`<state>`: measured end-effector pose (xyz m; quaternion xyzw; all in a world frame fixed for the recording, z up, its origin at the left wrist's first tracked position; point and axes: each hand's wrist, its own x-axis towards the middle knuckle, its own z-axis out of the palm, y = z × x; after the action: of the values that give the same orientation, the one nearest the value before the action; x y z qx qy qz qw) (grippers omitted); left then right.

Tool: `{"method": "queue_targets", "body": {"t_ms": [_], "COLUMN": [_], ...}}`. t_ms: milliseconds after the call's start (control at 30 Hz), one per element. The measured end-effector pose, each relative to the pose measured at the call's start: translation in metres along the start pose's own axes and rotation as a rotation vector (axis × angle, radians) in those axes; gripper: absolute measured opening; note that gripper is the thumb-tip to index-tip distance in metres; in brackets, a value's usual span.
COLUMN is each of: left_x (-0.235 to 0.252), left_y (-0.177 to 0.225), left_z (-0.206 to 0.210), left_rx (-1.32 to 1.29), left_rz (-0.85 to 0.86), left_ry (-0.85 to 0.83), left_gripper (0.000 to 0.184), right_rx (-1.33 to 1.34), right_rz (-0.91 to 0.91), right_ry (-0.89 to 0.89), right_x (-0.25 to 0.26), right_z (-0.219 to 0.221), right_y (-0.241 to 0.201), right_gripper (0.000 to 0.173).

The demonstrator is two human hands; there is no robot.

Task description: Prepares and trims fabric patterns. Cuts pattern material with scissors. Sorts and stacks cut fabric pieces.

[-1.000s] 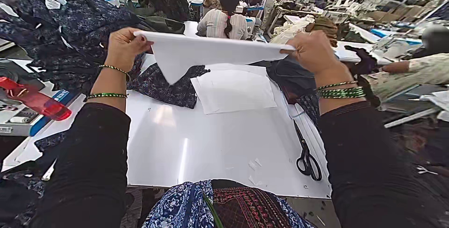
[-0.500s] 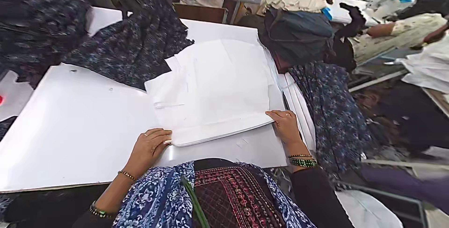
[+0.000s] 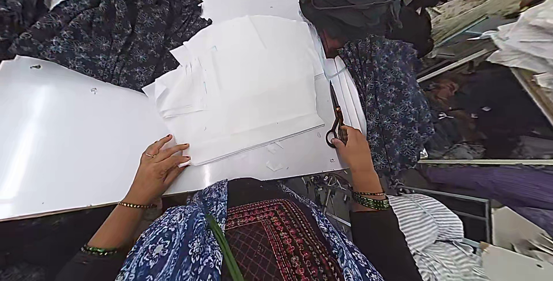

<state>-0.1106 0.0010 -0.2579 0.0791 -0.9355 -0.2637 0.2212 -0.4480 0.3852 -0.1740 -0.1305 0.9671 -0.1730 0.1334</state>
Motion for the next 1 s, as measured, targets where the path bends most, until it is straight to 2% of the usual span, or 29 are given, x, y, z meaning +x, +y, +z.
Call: {"method": "queue_targets", "body": {"t_ms": [100,200,333,467,500,567,633,700,800,867,933,1000], "left_x": [0.000,0.004,0.040,0.055,0.055,0.055,0.055,0.058,0.064,0.066,0.067,0.068], "left_y": [-0.002,-0.013,-0.020,-0.034,-0.038,-0.041,-0.041,-0.039,-0.034,-0.032,-0.031,-0.030], "left_z": [-0.005,-0.014,-0.017,-0.011,-0.010,-0.011,-0.011,-0.014,-0.020,-0.021,-0.023,-0.025], "left_rx": [0.014,-0.018,-0.034,-0.051,-0.077,-0.152,-0.186,-0.207,-0.225,-0.214,-0.202,-0.192], "left_rz": [0.032,0.059,0.163,0.213,0.196,0.151,0.134,0.102,0.021,-0.006,-0.014,-0.019], "left_ry": [-0.060,-0.120,-0.107,-0.119,-0.119,-0.130,-0.145,-0.169,-0.217,-0.228,-0.250,-0.281], "left_gripper": [0.050,0.060,0.035,0.020,0.020,0.023,0.030,0.031,0.027,0.021,0.032,0.032], "right_rx": [-0.065,-0.010,0.314,0.762,0.828,0.877,0.851,0.782,0.744,0.766,0.738,0.716], "right_rz": [0.073,0.122,0.139,0.013,-0.048,-0.139,-0.243,-0.350,-0.304,-0.239,-0.190,-0.129], "right_ry": [-0.084,-0.118,-0.124,-0.241,-0.313,-0.518,-0.749,-0.928,-1.033,-1.071,-1.059,-1.022], "right_x": [-0.002,0.004,-0.031,-0.118,-0.138,-0.170,-0.191,-0.203,-0.221,-0.231,-0.240,-0.246], "right_z": [-0.008,-0.007,0.007,0.057,0.072,0.096,0.108,0.109,0.105,0.105,0.108,0.114], "right_y": [-0.004,0.005,0.010,-0.041,-0.055,-0.083,-0.104,-0.117,-0.120,-0.119,-0.127,-0.141], "right_gripper": [0.057,0.050,0.030,0.020,0.028,0.065,0.079,0.083,0.094,0.095,0.091,0.085]}}
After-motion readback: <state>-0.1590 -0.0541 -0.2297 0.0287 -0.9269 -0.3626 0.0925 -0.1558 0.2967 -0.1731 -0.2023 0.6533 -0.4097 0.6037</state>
